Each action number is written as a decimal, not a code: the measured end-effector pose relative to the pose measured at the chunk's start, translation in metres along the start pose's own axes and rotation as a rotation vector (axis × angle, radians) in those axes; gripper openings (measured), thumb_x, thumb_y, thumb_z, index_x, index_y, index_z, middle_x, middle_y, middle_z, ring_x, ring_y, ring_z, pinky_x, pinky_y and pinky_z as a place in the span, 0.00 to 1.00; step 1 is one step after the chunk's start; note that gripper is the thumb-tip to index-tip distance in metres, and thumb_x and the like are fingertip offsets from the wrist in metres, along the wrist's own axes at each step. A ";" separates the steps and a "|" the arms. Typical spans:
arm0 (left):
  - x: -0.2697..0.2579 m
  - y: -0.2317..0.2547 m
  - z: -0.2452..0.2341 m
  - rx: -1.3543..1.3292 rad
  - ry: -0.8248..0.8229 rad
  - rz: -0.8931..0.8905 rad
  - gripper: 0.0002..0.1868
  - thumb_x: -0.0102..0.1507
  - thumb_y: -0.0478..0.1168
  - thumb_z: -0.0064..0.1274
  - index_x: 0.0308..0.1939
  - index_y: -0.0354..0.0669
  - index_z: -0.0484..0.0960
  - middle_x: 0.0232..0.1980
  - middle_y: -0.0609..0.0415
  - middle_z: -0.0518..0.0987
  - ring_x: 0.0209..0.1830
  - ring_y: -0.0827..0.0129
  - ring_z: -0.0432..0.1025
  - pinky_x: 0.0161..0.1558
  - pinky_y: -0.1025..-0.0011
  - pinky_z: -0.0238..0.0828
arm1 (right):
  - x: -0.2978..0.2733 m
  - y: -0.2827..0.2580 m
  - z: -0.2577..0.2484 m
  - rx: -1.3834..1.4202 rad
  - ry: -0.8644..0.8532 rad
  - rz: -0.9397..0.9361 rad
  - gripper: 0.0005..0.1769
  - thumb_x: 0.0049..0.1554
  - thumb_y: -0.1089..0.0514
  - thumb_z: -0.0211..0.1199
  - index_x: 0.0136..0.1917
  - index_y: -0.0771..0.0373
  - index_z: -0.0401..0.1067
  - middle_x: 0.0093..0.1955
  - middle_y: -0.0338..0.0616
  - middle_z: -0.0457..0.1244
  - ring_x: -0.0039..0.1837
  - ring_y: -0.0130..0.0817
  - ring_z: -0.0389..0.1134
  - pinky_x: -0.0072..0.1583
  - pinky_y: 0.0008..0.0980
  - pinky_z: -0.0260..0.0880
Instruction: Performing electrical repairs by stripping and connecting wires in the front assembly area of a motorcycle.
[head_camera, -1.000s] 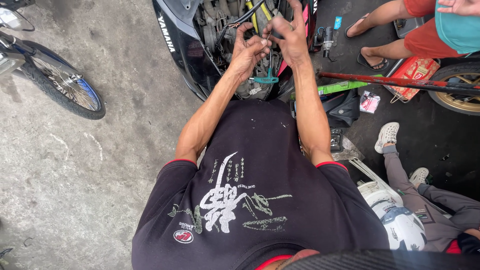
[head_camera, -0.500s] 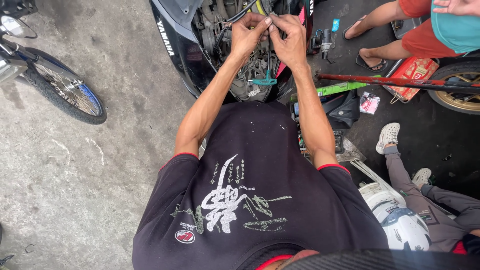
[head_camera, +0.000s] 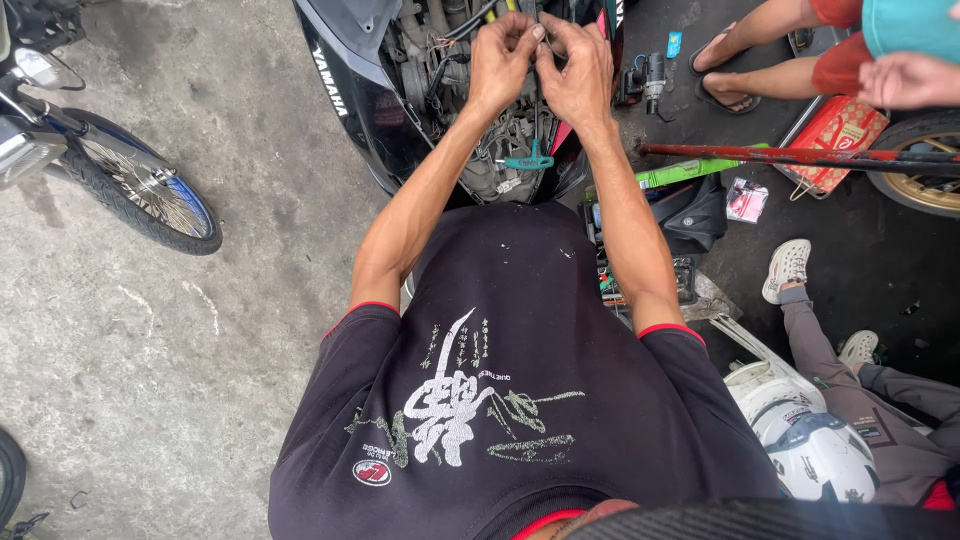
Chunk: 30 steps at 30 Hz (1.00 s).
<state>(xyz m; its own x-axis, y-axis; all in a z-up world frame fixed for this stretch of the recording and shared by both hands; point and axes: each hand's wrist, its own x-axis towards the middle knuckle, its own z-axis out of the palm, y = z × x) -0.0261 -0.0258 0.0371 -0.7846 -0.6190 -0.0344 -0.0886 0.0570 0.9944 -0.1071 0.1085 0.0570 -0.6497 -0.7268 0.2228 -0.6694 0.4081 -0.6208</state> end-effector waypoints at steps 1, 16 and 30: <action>-0.001 -0.003 0.003 0.000 0.002 0.004 0.09 0.66 0.46 0.58 0.34 0.50 0.85 0.28 0.65 0.84 0.28 0.80 0.77 0.34 0.73 0.78 | 0.001 -0.001 0.004 0.000 0.002 -0.004 0.22 0.69 0.49 0.64 0.73 0.57 0.77 0.45 0.34 0.73 0.52 0.40 0.68 0.58 0.47 0.69; 0.022 -0.056 0.009 -0.250 0.080 -0.505 0.14 0.75 0.42 0.52 0.53 0.35 0.87 0.25 0.60 0.75 0.16 0.76 0.63 0.18 0.74 0.59 | -0.043 -0.101 -0.033 -0.202 0.214 -0.923 0.19 0.63 0.64 0.50 0.31 0.50 0.60 0.30 0.37 0.50 0.34 0.37 0.52 0.41 0.44 0.55; -0.002 -0.001 -0.014 -0.113 -0.004 -0.244 0.08 0.61 0.39 0.71 0.42 0.42 0.92 0.33 0.51 0.91 0.32 0.70 0.88 0.41 0.67 0.92 | -0.021 0.008 0.006 0.635 0.210 0.260 0.33 0.80 0.50 0.59 0.92 0.51 0.51 0.36 0.32 0.51 0.40 0.24 0.54 0.47 0.34 0.59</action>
<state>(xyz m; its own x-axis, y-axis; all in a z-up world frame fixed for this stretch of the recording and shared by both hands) -0.0159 -0.0354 0.0372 -0.7507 -0.6008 -0.2746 -0.2066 -0.1814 0.9615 -0.0965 0.1243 0.0432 -0.8581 -0.5020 0.1082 -0.1857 0.1070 -0.9768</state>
